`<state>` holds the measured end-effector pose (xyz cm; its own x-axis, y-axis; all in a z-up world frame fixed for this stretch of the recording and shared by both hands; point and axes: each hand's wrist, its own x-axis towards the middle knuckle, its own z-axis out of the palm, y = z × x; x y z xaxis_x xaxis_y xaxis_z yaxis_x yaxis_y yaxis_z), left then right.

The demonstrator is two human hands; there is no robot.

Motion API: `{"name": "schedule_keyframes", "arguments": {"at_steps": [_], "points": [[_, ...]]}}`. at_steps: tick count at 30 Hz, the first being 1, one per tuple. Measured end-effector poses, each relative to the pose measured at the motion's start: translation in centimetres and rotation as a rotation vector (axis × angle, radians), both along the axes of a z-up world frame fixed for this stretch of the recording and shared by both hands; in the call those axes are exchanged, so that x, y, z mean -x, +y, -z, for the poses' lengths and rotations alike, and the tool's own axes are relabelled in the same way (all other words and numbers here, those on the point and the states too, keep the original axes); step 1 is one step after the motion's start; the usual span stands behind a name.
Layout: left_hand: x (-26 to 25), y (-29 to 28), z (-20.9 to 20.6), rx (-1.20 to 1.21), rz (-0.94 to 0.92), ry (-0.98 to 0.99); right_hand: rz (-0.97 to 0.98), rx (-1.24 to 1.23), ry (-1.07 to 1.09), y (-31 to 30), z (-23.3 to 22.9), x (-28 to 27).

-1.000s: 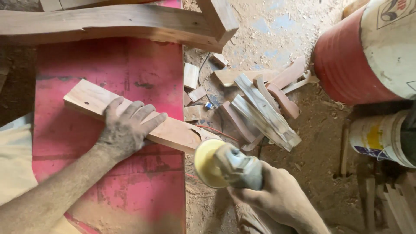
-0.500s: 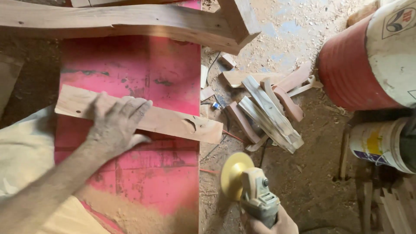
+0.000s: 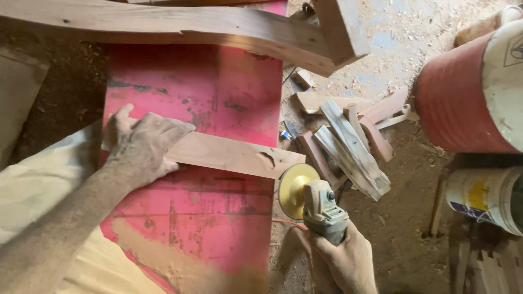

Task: Sand and shape wooden furniture components using a handheld angle grinder with a sanding disc.

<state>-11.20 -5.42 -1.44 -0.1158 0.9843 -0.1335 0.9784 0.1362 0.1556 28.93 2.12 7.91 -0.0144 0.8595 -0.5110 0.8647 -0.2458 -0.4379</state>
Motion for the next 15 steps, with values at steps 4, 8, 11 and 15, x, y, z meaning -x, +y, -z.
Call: {"name": "schedule_keyframes", "arguments": {"at_steps": [4,8,11,15], "points": [[0.1,0.2,-0.6,0.02,0.031,0.015,-0.052,0.07,-0.267,-0.8,-3.8,6.1],[0.0,0.3,-0.6,0.038,0.034,0.024,-0.296,0.173,-0.448,-1.6,-5.2,10.9],[0.2,0.1,-0.2,0.017,0.038,0.006,-0.374,0.152,-0.408,-1.8,-6.0,13.4],[0.2,-0.2,-0.1,0.012,0.023,0.0,-0.33,0.184,-0.385,-1.4,-5.4,12.0]]}}
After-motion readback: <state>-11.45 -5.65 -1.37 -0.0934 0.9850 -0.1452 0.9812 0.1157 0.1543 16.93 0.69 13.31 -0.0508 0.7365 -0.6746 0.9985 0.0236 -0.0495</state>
